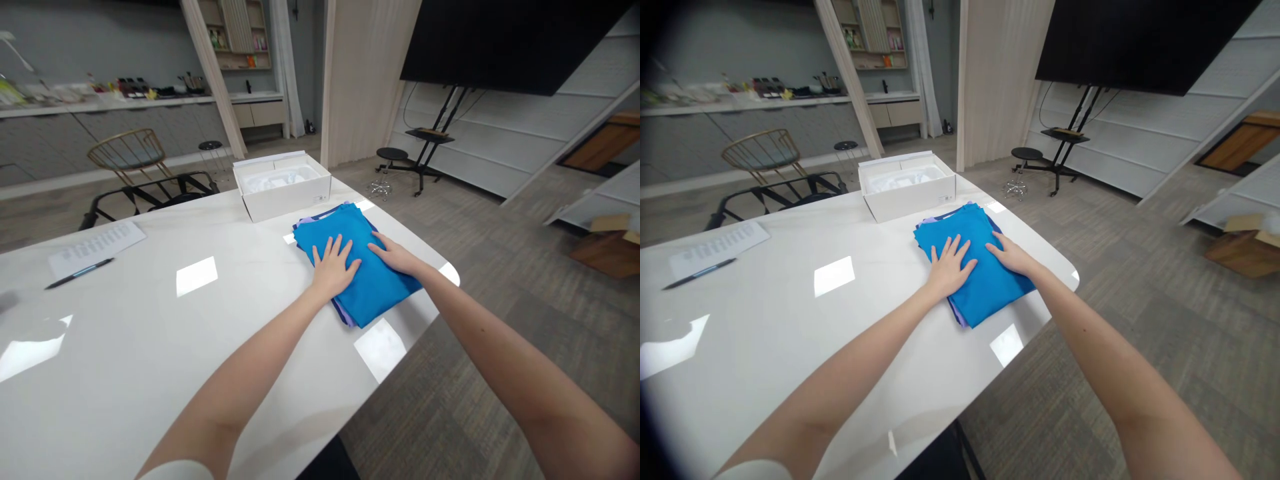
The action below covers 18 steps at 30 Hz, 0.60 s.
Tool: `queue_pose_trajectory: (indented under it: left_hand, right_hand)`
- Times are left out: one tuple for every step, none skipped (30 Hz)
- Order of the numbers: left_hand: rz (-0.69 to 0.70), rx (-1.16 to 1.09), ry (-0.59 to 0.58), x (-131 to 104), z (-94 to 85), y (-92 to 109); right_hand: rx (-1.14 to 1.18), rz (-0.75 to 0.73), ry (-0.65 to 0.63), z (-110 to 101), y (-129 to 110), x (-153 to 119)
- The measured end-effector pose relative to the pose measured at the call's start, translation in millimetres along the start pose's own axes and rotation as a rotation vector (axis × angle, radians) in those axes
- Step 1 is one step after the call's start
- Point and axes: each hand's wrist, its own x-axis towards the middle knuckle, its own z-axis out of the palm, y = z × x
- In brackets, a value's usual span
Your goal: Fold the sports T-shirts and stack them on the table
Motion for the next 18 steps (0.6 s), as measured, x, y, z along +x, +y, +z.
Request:
queue_pose_trajectory:
  left_hand:
    - [-0.05, -0.057, 0.031, -10.9, 4.4, 5.3]
    - [-0.12, -0.126, 0.077, -20.5, 8.6, 8.8]
    - [-0.201, -0.209, 0.137, -28.5, 12.3, 11.1]
    - [-0.282, -0.3, 0.197, -34.7, 15.6, 12.7]
    - [-0.359, -0.394, 0.251, -39.1, 18.4, 14.2]
    - [-0.433, -0.482, 0.297, -41.7, 20.8, 16.0]
    - [-0.507, -0.56, 0.335, -42.7, 22.8, 18.2]
    - [-0.581, -0.627, 0.364, -42.3, 24.3, 20.9]
    - [-0.649, -0.684, 0.386, -41.0, 25.2, 23.6]
    - [-0.703, -0.737, 0.4, -39.1, 25.5, 25.9]
    - [-0.738, -0.788, 0.405, -37.1, 25.1, 27.3]
    - [-0.757, -0.834, 0.397, -35.5, 23.9, 27.5]
    - [-0.765, -0.869, 0.377, -34.8, 21.9, 26.2]
    - [-0.765, -0.891, 0.349, -35.2, 19.1, 23.6]
    - [-0.761, -0.896, 0.319, -37.0, 15.5, 19.7]
    - [-0.752, -0.888, 0.289, -40.2, 11.0, 14.8]
    - [-0.737, -0.866, 0.262, -44.8, 5.8, 9.2]
    - [-0.716, -0.833, 0.242, -50.6, -0.1, 3.0]
  right_hand:
    - [0.005, 0.047, 0.006, 0.8, -1.9, -5.9]
    - [0.013, 0.1, 0.02, 1.0, -2.6, -10.2]
    - [0.027, 0.147, 0.037, 0.6, -2.3, -13.1]
    - [0.048, 0.182, 0.051, -0.2, -1.1, -14.9]
    - [0.076, 0.203, 0.06, -1.2, 0.7, -15.9]
    - [0.109, 0.215, 0.06, -2.1, 2.8, -16.3]
    - [0.148, 0.222, 0.051, -2.7, 4.7, -16.4]
    - [0.195, 0.228, 0.034, -2.8, 6.3, -16.5]
    - [0.249, 0.237, 0.008, -2.5, 7.4, -16.6]
    - [0.307, 0.248, -0.021, -1.9, 7.9, -16.9]
    - [0.362, 0.262, -0.053, -1.1, 7.8, -17.6]
    - [0.409, 0.278, -0.084, -0.4, 7.0, -18.8]
    - [0.442, 0.296, -0.11, 0.2, 5.7, -20.5]
    - [0.457, 0.31, -0.127, 0.8, 3.7, -22.9]
    - [0.457, 0.322, -0.137, 1.4, 1.1, -25.9]
    - [0.447, 0.327, -0.142, 2.4, -2.3, -29.5]
    - [0.433, 0.322, -0.144, 4.0, -6.7, -33.8]
    - [0.42, 0.308, -0.142, 6.6, -12.1, -38.6]
